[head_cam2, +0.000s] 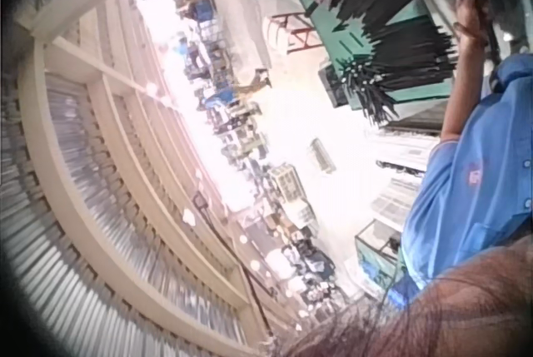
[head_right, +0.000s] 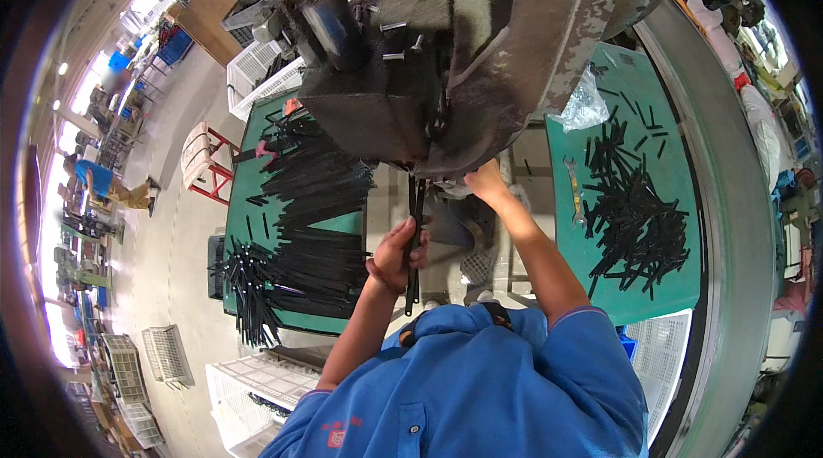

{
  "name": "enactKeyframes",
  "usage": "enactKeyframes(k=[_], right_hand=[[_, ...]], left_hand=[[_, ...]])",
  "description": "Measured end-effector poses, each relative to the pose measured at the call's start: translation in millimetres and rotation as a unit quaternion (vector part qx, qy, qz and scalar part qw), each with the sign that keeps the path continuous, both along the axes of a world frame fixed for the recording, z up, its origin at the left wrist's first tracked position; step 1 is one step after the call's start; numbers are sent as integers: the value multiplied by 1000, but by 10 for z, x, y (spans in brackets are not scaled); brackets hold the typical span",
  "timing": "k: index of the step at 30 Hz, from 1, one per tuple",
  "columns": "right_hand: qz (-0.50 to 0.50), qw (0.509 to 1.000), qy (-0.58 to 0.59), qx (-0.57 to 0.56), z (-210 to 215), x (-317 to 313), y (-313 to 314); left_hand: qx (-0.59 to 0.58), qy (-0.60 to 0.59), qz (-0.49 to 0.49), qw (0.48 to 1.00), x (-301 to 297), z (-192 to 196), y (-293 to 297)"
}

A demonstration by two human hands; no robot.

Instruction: The person repeatedly picks up black plastic rods from a pile, inserts them into a press machine, and removes the processed pieces. The processed pieces are placed on a green table next to the machine. The person continues this cycle throughout the clip.

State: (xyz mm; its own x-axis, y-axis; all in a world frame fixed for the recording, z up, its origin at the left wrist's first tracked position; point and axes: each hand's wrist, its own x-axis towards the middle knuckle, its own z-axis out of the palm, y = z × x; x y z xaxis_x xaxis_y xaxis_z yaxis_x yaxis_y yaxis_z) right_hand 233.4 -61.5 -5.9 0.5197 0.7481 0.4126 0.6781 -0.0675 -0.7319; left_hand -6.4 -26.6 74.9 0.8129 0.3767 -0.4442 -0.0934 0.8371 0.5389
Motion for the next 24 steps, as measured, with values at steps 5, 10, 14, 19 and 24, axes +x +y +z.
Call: enactKeyframes(k=[5,10,14,19,24], right_hand=[[86,974,210,-22,1025,-696,-133],[111,994,-22,-5,361,-627,175],[118,969,203,-79,476,-668,236],[98,846,499,-160,699,-675,271],[87,789,593,-136,651,-582,137]], left_hand=[[27,42,18,999,-3,-264,15],[96,40,28,994,24,-462,-4],[111,36,29,993,-15,-546,34],[109,35,1,993,-37,-520,62],[48,17,-8,999,-45,-397,55]])
